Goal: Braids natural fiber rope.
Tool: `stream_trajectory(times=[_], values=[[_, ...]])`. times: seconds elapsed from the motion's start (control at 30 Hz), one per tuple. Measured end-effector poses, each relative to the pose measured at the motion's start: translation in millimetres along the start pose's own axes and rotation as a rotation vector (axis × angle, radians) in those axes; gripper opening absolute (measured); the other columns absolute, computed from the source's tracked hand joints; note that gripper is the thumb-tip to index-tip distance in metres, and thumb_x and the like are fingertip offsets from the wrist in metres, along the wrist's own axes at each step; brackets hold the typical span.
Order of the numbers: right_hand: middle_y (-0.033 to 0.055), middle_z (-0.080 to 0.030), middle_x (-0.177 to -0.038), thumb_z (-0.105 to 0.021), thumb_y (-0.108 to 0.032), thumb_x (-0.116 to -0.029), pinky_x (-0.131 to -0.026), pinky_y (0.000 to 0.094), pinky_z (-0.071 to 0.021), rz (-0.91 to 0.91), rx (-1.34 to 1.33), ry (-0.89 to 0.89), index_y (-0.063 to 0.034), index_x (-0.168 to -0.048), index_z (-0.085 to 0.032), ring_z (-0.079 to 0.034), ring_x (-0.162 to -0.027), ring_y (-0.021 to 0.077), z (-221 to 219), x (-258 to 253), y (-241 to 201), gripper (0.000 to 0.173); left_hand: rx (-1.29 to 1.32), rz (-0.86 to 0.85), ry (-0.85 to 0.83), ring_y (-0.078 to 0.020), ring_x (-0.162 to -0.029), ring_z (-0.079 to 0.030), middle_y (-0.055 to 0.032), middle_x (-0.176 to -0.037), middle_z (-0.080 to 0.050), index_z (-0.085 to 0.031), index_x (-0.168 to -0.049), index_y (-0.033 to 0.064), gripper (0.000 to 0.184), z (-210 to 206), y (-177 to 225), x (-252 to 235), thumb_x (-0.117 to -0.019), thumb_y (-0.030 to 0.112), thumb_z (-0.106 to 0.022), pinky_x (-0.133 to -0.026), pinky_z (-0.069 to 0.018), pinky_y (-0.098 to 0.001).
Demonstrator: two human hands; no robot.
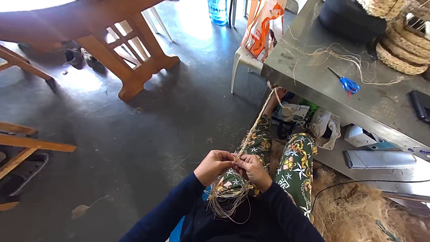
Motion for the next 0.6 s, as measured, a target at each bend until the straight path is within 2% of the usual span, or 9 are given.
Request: stream_trajectory(times=[0.17,0.3,0.43,0.53,0.6], values=[[-0.0046,-0.058,-0.062,-0.05,-0.003,-0.1053,-0.043,0.0146,-0.0337,0.007,-0.027,-0.003,0.0072,-0.117,-0.068,-0.04,-0.046,-0.0033,6,2,4,0.024,-0.208,-0.069,-0.042,0.0039,-0.058,-0.056,0.0057,-0.082,-0.073,-0.073,-0.101,0.0051,0.011,2,-1,4,-0.0957,0.002,-0.065,-0.052,-0.0436,-0.0137],[-0.0051,-0.054,-0.059,-0.049,-0.003,-0.1061,-0.043,0.0151,-0.0325,-0.005,-0.049,-0.018,0.0078,-0.122,-0.067,-0.039,-0.045,-0.0023,7,2,5,0.026,-0.44,-0.148,-0.02,0.0032,-0.066,-0.06,0.0048,-0.088,-0.072,-0.075,-0.108,0.0053,0.014,3,-1,7,-0.096,0.01,-0.068,-0.06,-0.0492,-0.0159],[-0.0055,-0.05,-0.055,-0.047,-0.005,-0.1069,-0.042,0.0164,-0.0301,-0.006,-0.046,-0.034,0.0078,-0.124,-0.067,-0.036,-0.043,-0.0013,12,2,9,0.029,-0.602,-0.172,0.128,-0.0027,-0.07,-0.063,-0.0008,-0.087,-0.072,-0.074,-0.103,0.0026,0.013,5,1,13,-0.0956,0.013,-0.071,-0.069,-0.0544,-0.0233],[-0.0054,-0.052,-0.056,-0.045,-0.006,-0.1079,-0.041,0.0152,-0.0297,-0.034,-0.044,-0.046,0.0081,-0.124,-0.066,-0.036,-0.042,-0.0023,15,3,9,0.03,-0.544,-0.111,0.09,0.0023,-0.061,-0.058,0.0056,-0.075,-0.069,-0.075,-0.096,0.0033,0.009,15,3,15,-0.0964,0.011,-0.069,-0.061,-0.0488,-0.0173],[-0.0046,-0.053,-0.057,-0.046,-0.007,-0.108,-0.041,0.0148,-0.0301,-0.041,-0.042,-0.045,0.0087,-0.125,-0.066,-0.037,-0.042,-0.0025,15,2,9,0.03,-0.561,-0.058,0.072,0.0021,-0.061,-0.056,0.0053,-0.074,-0.068,-0.075,-0.095,0.0025,0.011,20,4,16,-0.0979,0.01,-0.068,-0.061,-0.0478,-0.0175]])
Point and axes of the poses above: each hand's wrist, its own x-axis away from the middle knuckle, its own z-axis out of the back of the hand, y = z × x, the point moved 1 cm from there along -x, towards the middle knuckle
